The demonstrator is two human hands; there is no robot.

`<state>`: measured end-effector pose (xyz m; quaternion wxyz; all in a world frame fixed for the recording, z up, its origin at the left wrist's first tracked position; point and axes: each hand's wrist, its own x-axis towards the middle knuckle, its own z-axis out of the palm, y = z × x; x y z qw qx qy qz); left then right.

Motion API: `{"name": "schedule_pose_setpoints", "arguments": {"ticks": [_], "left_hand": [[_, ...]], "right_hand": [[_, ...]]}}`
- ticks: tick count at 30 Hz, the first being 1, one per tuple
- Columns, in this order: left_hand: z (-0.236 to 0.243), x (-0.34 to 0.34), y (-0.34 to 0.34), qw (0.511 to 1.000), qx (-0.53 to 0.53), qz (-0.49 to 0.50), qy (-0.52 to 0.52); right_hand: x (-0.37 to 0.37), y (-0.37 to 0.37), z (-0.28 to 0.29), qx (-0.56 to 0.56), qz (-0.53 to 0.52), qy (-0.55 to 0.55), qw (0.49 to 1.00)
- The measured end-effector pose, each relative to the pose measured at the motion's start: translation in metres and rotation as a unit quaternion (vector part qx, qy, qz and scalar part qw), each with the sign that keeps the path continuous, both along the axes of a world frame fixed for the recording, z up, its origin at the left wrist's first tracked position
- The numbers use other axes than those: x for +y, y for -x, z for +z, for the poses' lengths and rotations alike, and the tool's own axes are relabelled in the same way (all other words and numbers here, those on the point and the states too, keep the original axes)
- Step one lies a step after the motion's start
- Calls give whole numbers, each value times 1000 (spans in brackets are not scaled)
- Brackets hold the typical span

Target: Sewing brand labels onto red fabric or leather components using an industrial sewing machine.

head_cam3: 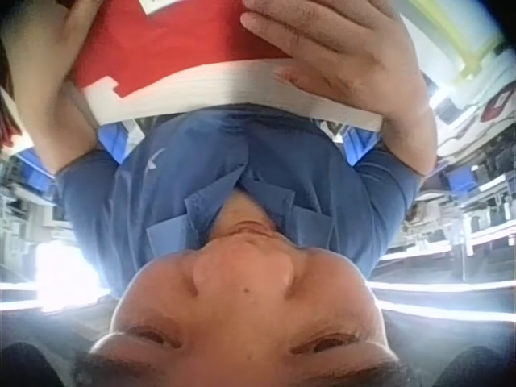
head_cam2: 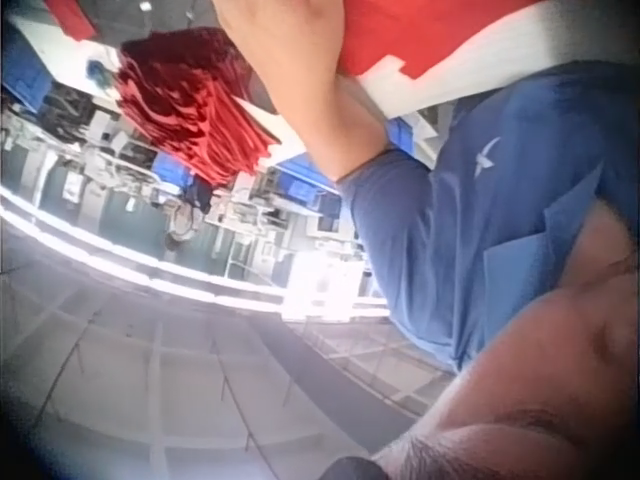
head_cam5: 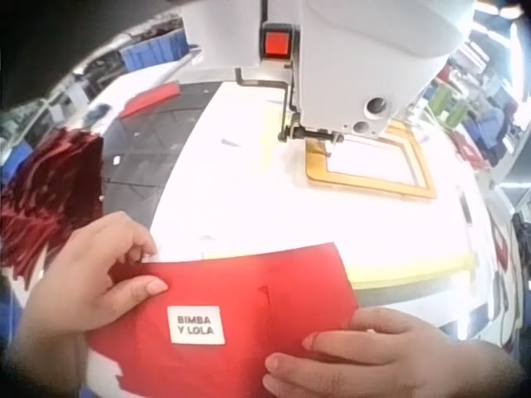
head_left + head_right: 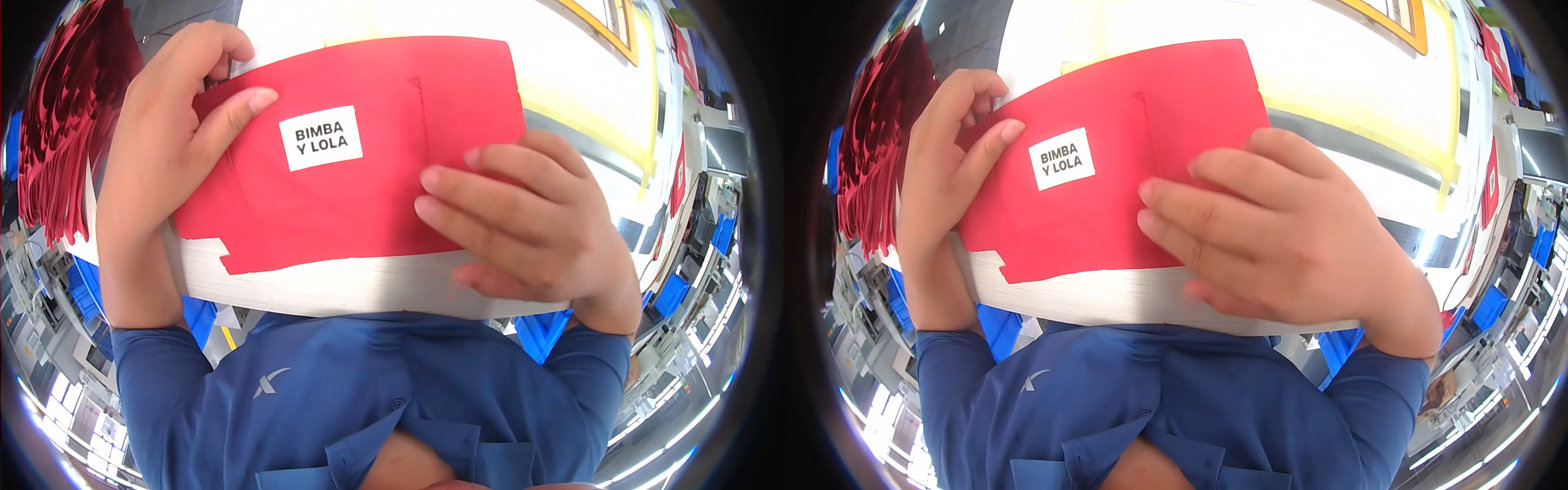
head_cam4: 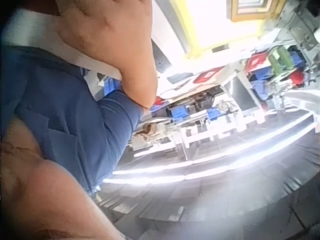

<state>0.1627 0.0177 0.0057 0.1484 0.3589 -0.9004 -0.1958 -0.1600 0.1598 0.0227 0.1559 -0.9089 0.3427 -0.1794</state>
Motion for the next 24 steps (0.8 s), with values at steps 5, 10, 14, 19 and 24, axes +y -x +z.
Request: {"name": "schedule_pose_setpoints", "arguments": {"ticks": [5, 10, 14, 19, 24], "left_hand": [[0, 4, 5, 998, -13, 47, -42], [-2, 6, 4, 997, 5, 50, -66], [-2, 5, 4, 1000, 19, 10, -6], [1, 8, 3, 998, 69, -5, -10], [5, 9, -4, 982, 167, -81, 44]], "right_hand": [[1, 0, -3, 19, 9, -8, 1000], [1, 0, -10, -38, 16, 5, 999], [-4, 3, -11, -48, -24, 44, 998], [-9, 16, -18, -75, -171, 102, 977], [-8, 17, -10, -380, -350, -237, 823]]}}
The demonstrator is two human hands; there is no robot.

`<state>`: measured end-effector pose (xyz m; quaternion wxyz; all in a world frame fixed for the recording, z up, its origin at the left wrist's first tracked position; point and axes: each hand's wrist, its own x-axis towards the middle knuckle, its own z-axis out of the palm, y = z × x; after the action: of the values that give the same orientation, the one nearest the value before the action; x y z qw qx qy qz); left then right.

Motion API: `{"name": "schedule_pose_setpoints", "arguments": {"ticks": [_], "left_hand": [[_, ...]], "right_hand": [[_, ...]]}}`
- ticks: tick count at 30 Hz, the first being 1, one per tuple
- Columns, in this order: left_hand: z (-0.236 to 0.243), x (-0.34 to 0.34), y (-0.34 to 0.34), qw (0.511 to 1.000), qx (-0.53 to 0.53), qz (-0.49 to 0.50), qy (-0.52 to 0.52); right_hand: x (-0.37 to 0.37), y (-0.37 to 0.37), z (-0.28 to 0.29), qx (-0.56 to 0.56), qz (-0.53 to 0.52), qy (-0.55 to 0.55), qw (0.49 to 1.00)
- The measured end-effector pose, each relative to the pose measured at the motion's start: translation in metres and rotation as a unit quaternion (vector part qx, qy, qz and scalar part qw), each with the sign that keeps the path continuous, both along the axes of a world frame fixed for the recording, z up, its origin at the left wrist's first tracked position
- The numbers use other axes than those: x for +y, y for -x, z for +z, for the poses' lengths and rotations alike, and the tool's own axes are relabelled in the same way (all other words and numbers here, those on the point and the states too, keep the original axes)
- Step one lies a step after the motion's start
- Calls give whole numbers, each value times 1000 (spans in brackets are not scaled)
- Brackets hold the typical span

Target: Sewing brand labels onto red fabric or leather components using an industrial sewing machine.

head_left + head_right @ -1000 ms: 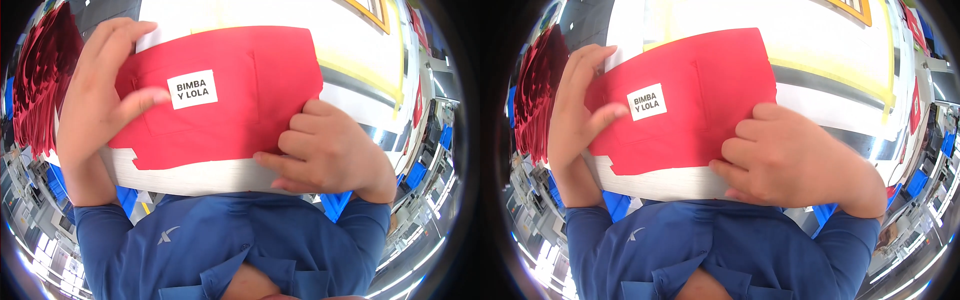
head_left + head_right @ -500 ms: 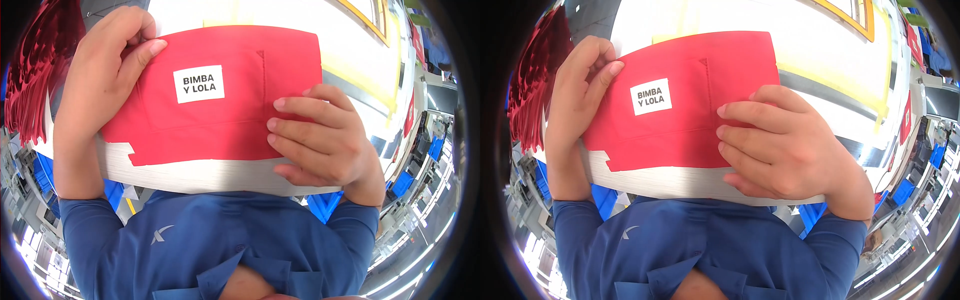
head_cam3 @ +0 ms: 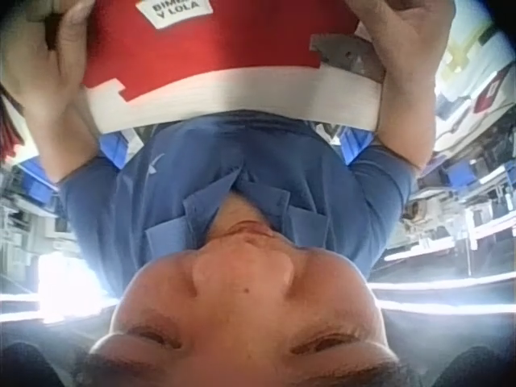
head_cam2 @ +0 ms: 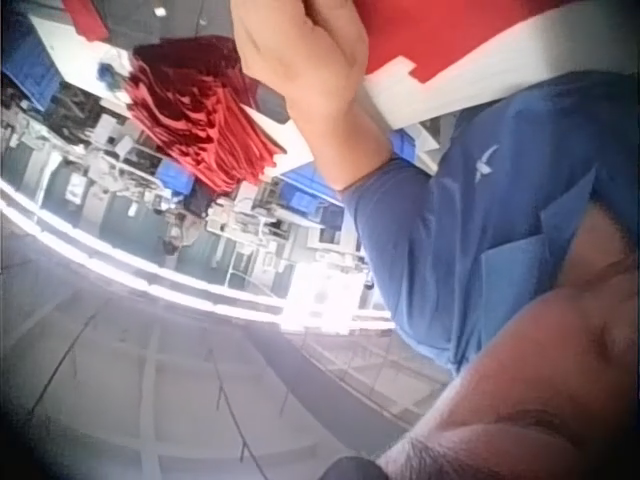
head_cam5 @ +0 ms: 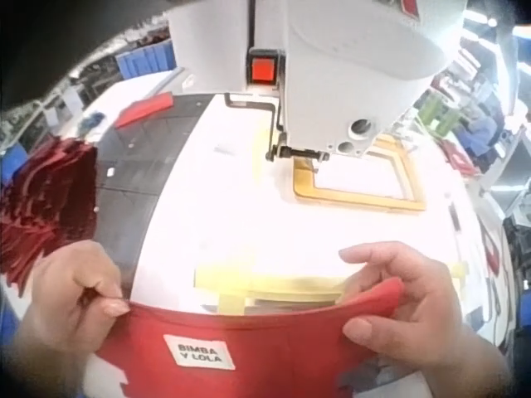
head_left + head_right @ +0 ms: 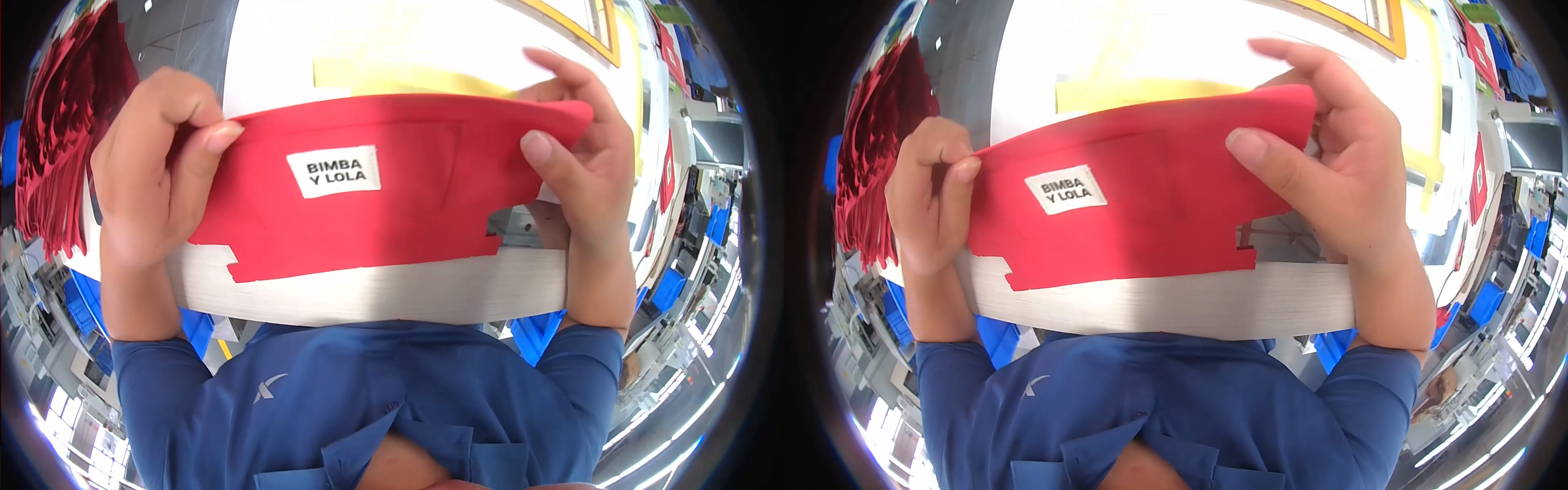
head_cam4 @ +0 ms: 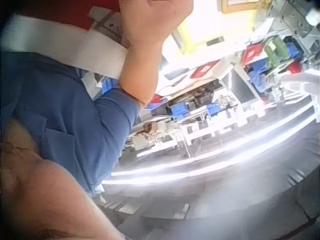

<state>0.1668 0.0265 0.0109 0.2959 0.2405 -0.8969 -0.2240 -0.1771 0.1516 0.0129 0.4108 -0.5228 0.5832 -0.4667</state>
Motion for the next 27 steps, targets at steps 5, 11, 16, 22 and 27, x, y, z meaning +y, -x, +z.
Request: {"name": "schedule_pose_setpoints", "arguments": {"ticks": [5, 11, 16, 22, 27], "left_hand": [[1, -4, 6, 985, -15, 123, -118], [-2, -18, 1, 947, -90, 176, -253], [-1, -21, -7, 958, -89, 166, -218], [-8, -26, -11, 944, 12, 172, -281], [-6, -23, -10, 935, 62, 179, -299]], "right_hand": [[-3, -2, 6, -124, -62, -123, 983], [-10, 6, 8, -68, -79, -144, 984], [-11, 17, 5, -19, -51, -156, 986], [-13, 21, -6, -44, -56, -140, 988], [-13, 25, -9, -71, -44, -131, 988]]}}
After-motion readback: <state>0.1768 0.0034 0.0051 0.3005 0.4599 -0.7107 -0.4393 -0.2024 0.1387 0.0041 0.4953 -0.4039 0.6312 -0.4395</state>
